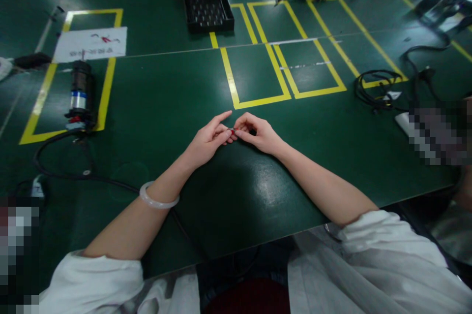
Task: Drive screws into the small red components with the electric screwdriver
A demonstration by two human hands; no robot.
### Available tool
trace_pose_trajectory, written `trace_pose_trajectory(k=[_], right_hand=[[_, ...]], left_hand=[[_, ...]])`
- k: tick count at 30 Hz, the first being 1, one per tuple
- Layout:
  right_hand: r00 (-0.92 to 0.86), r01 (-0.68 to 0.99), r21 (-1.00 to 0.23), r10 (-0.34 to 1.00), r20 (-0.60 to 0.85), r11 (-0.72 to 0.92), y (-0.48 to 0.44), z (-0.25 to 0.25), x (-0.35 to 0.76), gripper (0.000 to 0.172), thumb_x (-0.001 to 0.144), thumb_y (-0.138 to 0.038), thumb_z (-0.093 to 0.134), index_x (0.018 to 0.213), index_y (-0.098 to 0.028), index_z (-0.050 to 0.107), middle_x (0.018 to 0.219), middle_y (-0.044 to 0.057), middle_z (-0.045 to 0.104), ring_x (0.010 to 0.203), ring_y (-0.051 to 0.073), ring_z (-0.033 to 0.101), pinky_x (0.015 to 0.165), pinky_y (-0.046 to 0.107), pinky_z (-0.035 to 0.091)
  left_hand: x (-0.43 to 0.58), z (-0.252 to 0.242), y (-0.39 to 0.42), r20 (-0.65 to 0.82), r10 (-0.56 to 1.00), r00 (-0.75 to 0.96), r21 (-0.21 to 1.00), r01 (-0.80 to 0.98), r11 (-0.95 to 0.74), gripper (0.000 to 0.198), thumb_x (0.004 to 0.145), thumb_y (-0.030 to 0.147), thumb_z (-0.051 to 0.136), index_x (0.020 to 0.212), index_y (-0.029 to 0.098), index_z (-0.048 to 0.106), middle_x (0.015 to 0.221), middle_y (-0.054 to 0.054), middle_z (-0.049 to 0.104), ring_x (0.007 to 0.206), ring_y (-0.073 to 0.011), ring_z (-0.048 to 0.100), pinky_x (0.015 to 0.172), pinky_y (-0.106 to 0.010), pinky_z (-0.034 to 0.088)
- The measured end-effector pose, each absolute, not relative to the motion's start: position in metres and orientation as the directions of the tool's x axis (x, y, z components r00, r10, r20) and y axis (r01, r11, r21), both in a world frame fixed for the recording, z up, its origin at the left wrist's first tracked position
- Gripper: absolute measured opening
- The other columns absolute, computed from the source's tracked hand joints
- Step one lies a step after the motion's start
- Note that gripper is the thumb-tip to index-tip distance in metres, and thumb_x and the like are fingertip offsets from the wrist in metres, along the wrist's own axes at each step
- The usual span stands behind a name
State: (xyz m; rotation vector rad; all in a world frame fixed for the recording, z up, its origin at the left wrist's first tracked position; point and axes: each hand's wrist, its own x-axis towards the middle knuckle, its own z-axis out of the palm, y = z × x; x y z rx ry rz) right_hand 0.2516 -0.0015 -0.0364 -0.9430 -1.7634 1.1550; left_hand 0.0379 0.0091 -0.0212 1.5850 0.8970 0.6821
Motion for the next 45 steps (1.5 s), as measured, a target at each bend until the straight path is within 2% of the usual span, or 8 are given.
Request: trace_pose_trajectory(k=[3,5,8,11,20,25,33,45], right_hand=[[-0.399,0.172,-0.928,0.885,0.241,0.331,-0.0015,-0.0360,0.2513,0.013,0.093,-0.031,0.062,0.099,-0.020,0.059,0.082,-0.001,0.063,0.071,0.012,0.058,0.068,0.027,0.047],[-0.404,0.183,-0.920,0.880,0.250,0.346,-0.0013,-0.0365,0.2508,0.013,0.092,-0.029,0.063,0.101,-0.020,0.058,0.084,-0.001,0.064,0.071,0.012,0.058,0.067,0.026,0.047],[-0.394,0.179,-0.921,0.883,0.255,0.346,-0.0010,-0.0388,0.2500,0.019,0.090,-0.027,0.064,0.106,-0.020,0.056,0.090,0.000,0.067,0.072,0.011,0.059,0.068,0.026,0.048],[-0.383,0.191,-0.922,0.890,0.246,0.337,-0.0004,-0.0411,0.2499,0.022,0.089,-0.025,0.066,0.107,-0.020,0.055,0.093,0.001,0.069,0.073,0.011,0.060,0.067,0.025,0.048],[-0.384,0.230,-0.873,0.865,0.325,0.430,0.0000,-0.0394,0.2502,0.015,0.087,-0.017,0.063,0.100,-0.019,0.057,0.090,0.000,0.066,0.070,0.011,0.059,0.065,0.024,0.045],[-0.389,0.262,-0.841,0.849,0.356,0.473,-0.0006,-0.0394,0.2499,0.015,0.087,-0.014,0.061,0.099,-0.020,0.056,0.090,0.000,0.064,0.071,0.011,0.059,0.066,0.025,0.045],[-0.395,0.286,-0.840,0.855,0.335,0.461,-0.0010,-0.0391,0.2500,0.014,0.088,-0.016,0.062,0.100,-0.019,0.057,0.090,0.000,0.066,0.071,0.011,0.059,0.066,0.025,0.046],[-0.386,0.310,-0.828,0.858,0.339,0.467,-0.0009,-0.0371,0.2514,0.012,0.090,-0.023,0.064,0.101,-0.019,0.060,0.095,0.003,0.066,0.073,0.013,0.060,0.067,0.027,0.048]], left_hand=[[0.0380,-0.0214,0.0094,-0.042,0.860,0.509,0.982,0.181,-0.060,0.045,0.096,0.043,0.060,0.128,0.013,0.054,0.093,-0.007,0.070,0.088,-0.0199,0.069,0.076,-0.031,0.052],[0.0380,-0.0222,0.0099,-0.047,0.864,0.501,0.986,0.162,-0.041,0.036,0.095,0.045,0.062,0.111,0.014,0.056,0.092,-0.008,0.070,0.086,-0.0196,0.069,0.074,-0.031,0.052],[0.0381,-0.0231,0.0104,-0.053,0.864,0.501,0.989,0.145,-0.023,0.034,0.092,0.044,0.067,0.103,0.015,0.055,0.093,-0.008,0.070,0.087,-0.0192,0.069,0.074,-0.030,0.052],[0.0385,-0.0228,0.0105,-0.041,0.864,0.501,0.990,0.134,-0.030,0.033,0.090,0.042,0.069,0.103,0.015,0.055,0.094,-0.007,0.069,0.087,-0.0185,0.068,0.073,-0.028,0.052],[0.0399,-0.0233,0.0092,-0.023,0.877,0.480,0.983,0.171,-0.068,0.031,0.085,0.035,0.072,0.105,0.016,0.057,0.093,-0.004,0.065,0.083,-0.0150,0.063,0.071,-0.026,0.051],[0.0391,-0.0228,0.0079,0.019,0.886,0.463,0.959,0.241,-0.147,0.030,0.085,0.034,0.072,0.105,0.017,0.058,0.103,-0.007,0.067,0.093,-0.0171,0.065,0.074,-0.026,0.051],[0.0366,-0.0246,0.0086,0.057,0.878,0.474,0.919,0.320,-0.232,0.029,0.088,0.037,0.069,0.107,0.018,0.058,0.106,-0.007,0.069,0.095,-0.0182,0.067,0.077,-0.028,0.054],[0.0361,-0.0207,0.0077,0.053,0.876,0.480,0.915,0.329,-0.235,0.028,0.091,0.040,0.068,0.106,0.017,0.062,0.102,-0.006,0.070,0.092,-0.0170,0.067,0.077,-0.027,0.053]])
